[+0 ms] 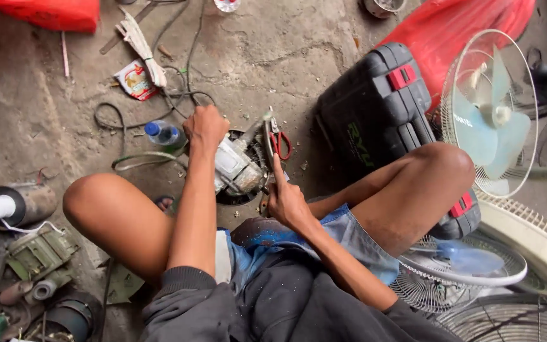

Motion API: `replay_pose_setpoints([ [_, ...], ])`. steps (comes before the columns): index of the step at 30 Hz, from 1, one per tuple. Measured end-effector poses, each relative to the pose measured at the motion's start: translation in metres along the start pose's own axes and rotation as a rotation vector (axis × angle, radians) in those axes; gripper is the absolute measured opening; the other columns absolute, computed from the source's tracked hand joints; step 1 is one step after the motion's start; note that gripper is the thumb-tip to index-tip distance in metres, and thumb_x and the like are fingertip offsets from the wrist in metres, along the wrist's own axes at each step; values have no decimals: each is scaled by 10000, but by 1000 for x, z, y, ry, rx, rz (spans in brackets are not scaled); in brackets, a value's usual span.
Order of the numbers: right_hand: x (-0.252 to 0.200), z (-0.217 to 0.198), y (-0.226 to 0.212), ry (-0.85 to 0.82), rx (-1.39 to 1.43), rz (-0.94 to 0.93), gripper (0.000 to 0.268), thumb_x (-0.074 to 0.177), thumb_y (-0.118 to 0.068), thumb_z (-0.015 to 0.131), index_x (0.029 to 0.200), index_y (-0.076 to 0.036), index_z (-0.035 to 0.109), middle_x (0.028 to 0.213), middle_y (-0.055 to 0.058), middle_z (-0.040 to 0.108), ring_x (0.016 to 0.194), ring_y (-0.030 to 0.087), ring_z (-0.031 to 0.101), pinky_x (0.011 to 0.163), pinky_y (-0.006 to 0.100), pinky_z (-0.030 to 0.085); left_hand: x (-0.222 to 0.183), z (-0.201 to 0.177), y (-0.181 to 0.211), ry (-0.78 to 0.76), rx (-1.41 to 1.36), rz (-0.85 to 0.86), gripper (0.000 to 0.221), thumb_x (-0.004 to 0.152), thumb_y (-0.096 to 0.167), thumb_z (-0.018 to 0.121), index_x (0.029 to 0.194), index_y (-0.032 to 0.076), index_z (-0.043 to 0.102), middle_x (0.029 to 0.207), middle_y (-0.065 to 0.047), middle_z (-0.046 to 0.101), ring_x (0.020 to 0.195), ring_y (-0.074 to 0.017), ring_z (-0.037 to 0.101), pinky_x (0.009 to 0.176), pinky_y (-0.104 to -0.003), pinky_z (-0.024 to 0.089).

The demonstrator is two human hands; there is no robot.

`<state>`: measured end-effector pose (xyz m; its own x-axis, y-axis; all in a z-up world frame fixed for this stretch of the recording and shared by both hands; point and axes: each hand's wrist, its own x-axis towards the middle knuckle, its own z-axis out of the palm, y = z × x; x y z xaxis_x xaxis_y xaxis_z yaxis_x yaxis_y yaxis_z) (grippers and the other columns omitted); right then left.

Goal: Repairing an electric motor by filing down metal parts and adjusting components with pliers.

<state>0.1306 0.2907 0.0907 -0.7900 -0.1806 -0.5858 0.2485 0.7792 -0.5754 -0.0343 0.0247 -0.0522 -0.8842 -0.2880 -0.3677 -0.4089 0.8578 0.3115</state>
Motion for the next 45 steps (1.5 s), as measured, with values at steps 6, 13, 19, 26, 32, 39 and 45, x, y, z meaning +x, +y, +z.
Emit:
replay_pose_setpoints([
  [6, -2, -16, -3, 17, -99, -111, 831, 1162, -179, 471, 1907, -351, 148, 1001, 363, 803, 961, 639, 798, 860, 727, 639, -72, -16, 9, 169, -85, 190, 434, 1060, 321, 530, 1233, 129, 879, 1159, -202, 859, 1147, -503, 801, 1069, -655, 566],
  [13, -31, -49, -33, -41, -165, -106, 831, 1123, -299, 544, 1865, -501, 231, 1054, 291, 794, 1016, 624, 785, 939, 750, 645, -93, -10, 1, 338, -230, -194, 490, 985, 381, 669, 1344, 85, 823, 1238, -260, 835, 1130, -566, 785, 1008, -674, 581],
  [19, 11, -55, -52, 34, -339, -58, 946, 1093, -165, 521, 1903, -442, 119, 1110, 268, 741, 1046, 629, 774, 999, 754, 623, -68, -28, -18, 151, -215, -254, 381, 929, 450, 616, 1057, 212, 886, 1004, -177, 841, 1038, -520, 811, 895, -638, 628],
  [26, 66, -55, -77, 71, -333, -145, 936, 1089, -227, 559, 1861, -541, 134, 1119, 283, 781, 1084, 637, 786, 1029, 751, 628, -31, -17, -65, 74, -345, -236, 508, 921, 564, 617, 1093, 195, 921, 1061, -201, 866, 1144, -521, 797, 929, -622, 613],
  [32, 0, -22, -69, -11, -348, -121, 900, 1129, -193, 496, 1894, -463, 107, 1068, 310, 752, 1016, 663, 778, 947, 755, 630, -41, -20, -49, -40, -346, -386, 687, 921, 562, 540, 1207, 41, 886, 1196, -283, 853, 1241, -554, 779, 1008, -684, 603],
  [39, 39, -37, -59, 67, -212, -106, 790, 1140, -305, 536, 1818, -607, 264, 1034, 279, 810, 1011, 637, 784, 975, 766, 621, -68, -53, -17, -90, -300, -296, 689, 1049, 457, 445, 1302, -51, 834, 1318, -326, 828, 1308, -605, 734, 1114, -735, 552],
  [45, 58, -46, -78, 177, -244, -120, 732, 1219, -302, 483, 1853, -539, 203, 1018, 303, 824, 1025, 659, 795, 1021, 776, 609, -59, -54, -9, -65, -345, -402, 638, 991, 458, 481, 1267, 22, 857, 1295, -243, 843, 1295, -531, 762, 1105, -701, 574],
])
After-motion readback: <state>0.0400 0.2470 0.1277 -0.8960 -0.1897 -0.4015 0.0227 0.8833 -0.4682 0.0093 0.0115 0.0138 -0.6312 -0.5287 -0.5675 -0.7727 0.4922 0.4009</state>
